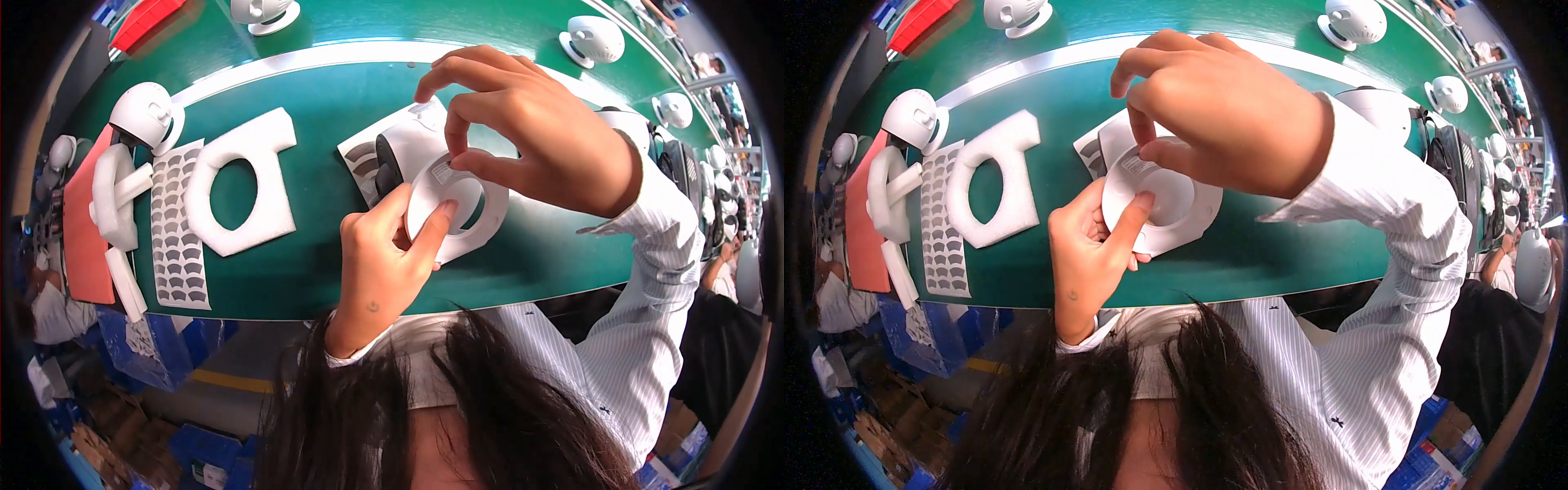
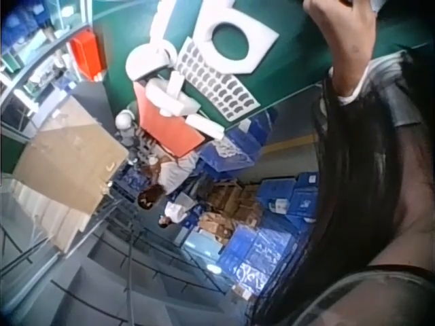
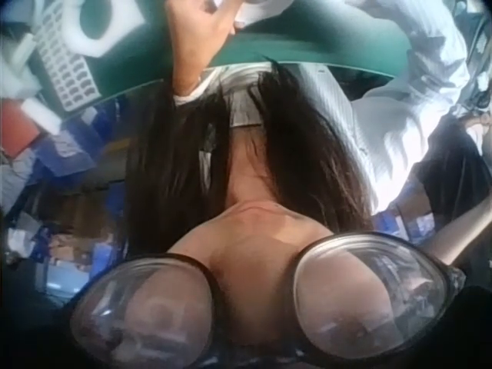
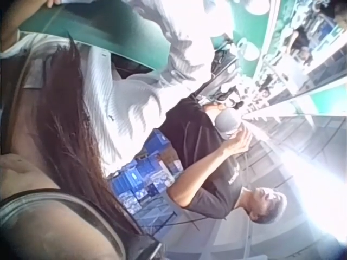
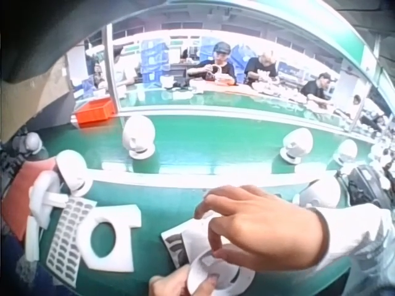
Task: Assembling plastic lighting fixture housings and applying adhesive gaskets on an industrial production line.
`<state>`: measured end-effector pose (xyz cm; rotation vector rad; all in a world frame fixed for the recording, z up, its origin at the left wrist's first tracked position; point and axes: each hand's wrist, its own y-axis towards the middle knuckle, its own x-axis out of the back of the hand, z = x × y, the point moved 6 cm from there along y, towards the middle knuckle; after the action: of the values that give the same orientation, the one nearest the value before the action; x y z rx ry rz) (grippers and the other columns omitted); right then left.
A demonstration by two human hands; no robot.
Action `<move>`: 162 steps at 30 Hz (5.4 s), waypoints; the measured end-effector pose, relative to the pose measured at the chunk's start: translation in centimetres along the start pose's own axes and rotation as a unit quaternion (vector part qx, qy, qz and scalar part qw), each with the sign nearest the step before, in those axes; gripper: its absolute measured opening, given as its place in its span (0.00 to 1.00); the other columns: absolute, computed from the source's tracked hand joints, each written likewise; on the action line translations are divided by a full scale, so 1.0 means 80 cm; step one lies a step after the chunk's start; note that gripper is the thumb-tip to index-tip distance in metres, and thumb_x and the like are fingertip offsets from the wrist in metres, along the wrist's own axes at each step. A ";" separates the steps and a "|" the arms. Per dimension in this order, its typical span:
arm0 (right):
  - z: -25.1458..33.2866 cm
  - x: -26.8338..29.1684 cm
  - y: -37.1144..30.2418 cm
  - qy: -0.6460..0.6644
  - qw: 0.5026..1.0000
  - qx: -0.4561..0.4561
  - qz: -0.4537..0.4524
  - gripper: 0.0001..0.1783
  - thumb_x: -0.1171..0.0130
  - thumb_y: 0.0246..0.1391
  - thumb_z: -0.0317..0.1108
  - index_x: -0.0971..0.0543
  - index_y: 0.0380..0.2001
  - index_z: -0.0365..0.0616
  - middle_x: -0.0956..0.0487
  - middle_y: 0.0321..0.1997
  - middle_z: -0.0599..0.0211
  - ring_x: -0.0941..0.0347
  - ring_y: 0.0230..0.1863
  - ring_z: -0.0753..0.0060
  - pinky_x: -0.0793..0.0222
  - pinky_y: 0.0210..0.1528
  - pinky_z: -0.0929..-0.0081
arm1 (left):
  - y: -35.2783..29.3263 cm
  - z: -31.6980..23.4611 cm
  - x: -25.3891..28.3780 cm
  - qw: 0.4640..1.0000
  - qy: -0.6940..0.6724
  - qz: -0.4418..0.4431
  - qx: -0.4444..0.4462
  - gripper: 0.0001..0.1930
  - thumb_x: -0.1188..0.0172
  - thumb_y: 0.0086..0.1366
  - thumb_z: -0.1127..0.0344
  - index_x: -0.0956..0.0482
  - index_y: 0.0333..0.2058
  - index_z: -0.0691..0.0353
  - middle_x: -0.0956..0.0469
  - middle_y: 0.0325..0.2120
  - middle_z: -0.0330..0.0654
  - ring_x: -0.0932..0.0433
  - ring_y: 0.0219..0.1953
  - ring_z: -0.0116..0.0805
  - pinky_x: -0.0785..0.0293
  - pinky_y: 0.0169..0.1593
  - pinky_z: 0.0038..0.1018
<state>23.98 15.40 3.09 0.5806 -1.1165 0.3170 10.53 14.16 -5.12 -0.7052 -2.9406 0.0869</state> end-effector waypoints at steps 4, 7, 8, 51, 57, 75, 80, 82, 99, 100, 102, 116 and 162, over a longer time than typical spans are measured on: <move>0.001 0.000 -0.003 -0.025 0.998 -0.061 0.002 0.19 0.35 0.38 0.29 0.28 0.37 0.44 0.28 0.49 0.63 0.33 0.52 0.57 0.40 0.54 0.64 | 0.003 -0.004 0.003 0.999 -0.035 -0.015 0.019 0.11 0.40 0.59 0.69 0.28 0.24 0.71 0.27 0.11 0.41 0.26 0.12 0.23 0.35 0.14 0.18; -0.032 0.011 -0.006 0.002 0.990 -0.114 -0.085 0.39 0.33 0.40 0.37 0.37 0.57 0.47 0.27 0.49 0.62 0.30 0.49 0.61 0.37 0.51 0.65 | 0.003 -0.003 0.006 0.999 -0.044 -0.017 0.022 0.10 0.40 0.59 0.68 0.27 0.27 0.71 0.27 0.12 0.39 0.26 0.12 0.23 0.35 0.14 0.18; -0.041 0.004 -0.010 0.115 0.983 -0.113 -0.082 0.37 0.33 0.42 0.41 0.37 0.55 0.47 0.27 0.46 0.59 0.30 0.48 0.61 0.35 0.48 0.65 | 0.003 0.002 0.008 0.999 -0.025 -0.005 0.039 0.10 0.41 0.60 0.68 0.26 0.30 0.72 0.26 0.13 0.38 0.27 0.13 0.21 0.35 0.15 0.17; -0.326 -0.057 0.167 0.063 0.953 -0.128 -0.268 0.53 0.24 0.26 0.43 0.41 0.58 0.50 0.30 0.51 0.53 0.28 0.47 0.53 0.26 0.42 0.63 | 0.060 -0.004 0.063 0.893 0.312 -0.162 -0.283 0.18 0.41 0.54 0.76 0.29 0.45 0.67 0.27 0.43 0.49 0.27 0.46 0.46 0.30 0.47 0.33; -0.185 -0.065 0.067 0.444 0.872 -0.197 0.066 0.54 0.30 0.31 0.53 0.44 0.60 0.43 0.32 0.53 0.57 0.33 0.52 0.65 0.30 0.47 0.70 | 0.055 -0.036 0.109 0.939 -0.033 -0.184 -0.288 0.29 0.36 0.54 0.73 0.38 0.54 0.70 0.32 0.47 0.50 0.30 0.47 0.37 0.33 0.50 0.30; -0.109 -0.136 -0.012 0.007 0.995 -0.072 -0.073 0.20 0.39 0.45 0.31 0.26 0.44 0.43 0.28 0.50 0.57 0.34 0.51 0.50 0.36 0.53 0.63 | -0.078 -0.002 0.068 0.967 0.149 -0.126 -0.165 0.14 0.34 0.47 0.79 0.25 0.34 0.69 0.25 0.30 0.49 0.23 0.29 0.35 0.27 0.27 0.22; -0.140 -0.151 -0.011 0.069 0.981 -0.179 -0.014 0.22 0.36 0.41 0.30 0.27 0.43 0.43 0.27 0.41 0.58 0.30 0.43 0.52 0.33 0.46 0.64 | -0.069 0.015 0.066 0.979 0.114 -0.138 -0.098 0.14 0.32 0.45 0.77 0.24 0.32 0.69 0.25 0.28 0.47 0.24 0.28 0.36 0.28 0.27 0.24; -0.139 -0.149 -0.011 0.089 0.974 -0.209 0.010 0.22 0.36 0.41 0.30 0.26 0.43 0.43 0.26 0.39 0.58 0.28 0.40 0.53 0.32 0.44 0.64 | -0.066 0.009 0.064 0.970 0.165 -0.132 -0.116 0.14 0.31 0.44 0.76 0.24 0.31 0.67 0.25 0.25 0.45 0.26 0.26 0.35 0.29 0.26 0.26; -0.153 -0.126 -0.007 0.125 0.971 -0.202 -0.027 0.12 0.34 0.39 0.25 0.27 0.27 0.39 0.24 0.26 0.61 0.25 0.27 0.65 0.30 0.31 0.74 | -0.051 -0.016 0.050 0.949 0.242 -0.100 -0.173 0.13 0.33 0.44 0.79 0.25 0.31 0.70 0.27 0.24 0.45 0.26 0.26 0.33 0.30 0.30 0.23; -0.154 -0.123 -0.006 0.126 0.971 -0.202 -0.027 0.12 0.34 0.39 0.25 0.27 0.27 0.39 0.24 0.26 0.61 0.25 0.27 0.65 0.30 0.31 0.74 | -0.051 -0.016 0.050 0.949 0.245 -0.097 -0.172 0.13 0.33 0.44 0.79 0.25 0.31 0.71 0.27 0.24 0.45 0.26 0.26 0.33 0.30 0.30 0.23; -0.152 -0.119 -0.002 0.142 0.975 -0.172 0.023 0.10 0.35 0.40 0.24 0.26 0.26 0.38 0.24 0.27 0.60 0.24 0.28 0.66 0.29 0.31 0.74 | -0.051 -0.015 0.052 0.949 0.246 -0.099 -0.173 0.13 0.33 0.44 0.79 0.25 0.31 0.71 0.26 0.24 0.45 0.26 0.26 0.33 0.30 0.30 0.23; -0.150 -0.113 -0.003 -0.073 0.987 -0.128 0.066 0.06 0.39 0.40 0.24 0.27 0.22 0.38 0.25 0.28 0.65 0.27 0.28 0.60 0.30 0.31 0.68 | -0.050 -0.016 0.053 0.947 0.248 -0.114 -0.171 0.16 0.30 0.42 0.74 0.23 0.31 0.67 0.22 0.25 0.45 0.25 0.26 0.39 0.30 0.27 0.28; -0.036 -0.001 -0.019 0.219 0.972 -0.085 0.003 0.03 0.41 0.46 0.27 0.23 0.26 0.40 0.31 0.54 0.56 0.32 0.48 0.55 0.37 0.51 0.66 | 0.012 -0.010 0.006 0.966 0.102 -0.169 -0.170 0.08 0.35 0.51 0.71 0.26 0.28 0.61 0.24 0.13 0.38 0.37 0.13 0.27 0.42 0.30 0.23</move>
<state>26.88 15.87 1.66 0.3327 -0.7103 0.3310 10.63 15.23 -4.37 -0.2162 -2.8494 -0.4980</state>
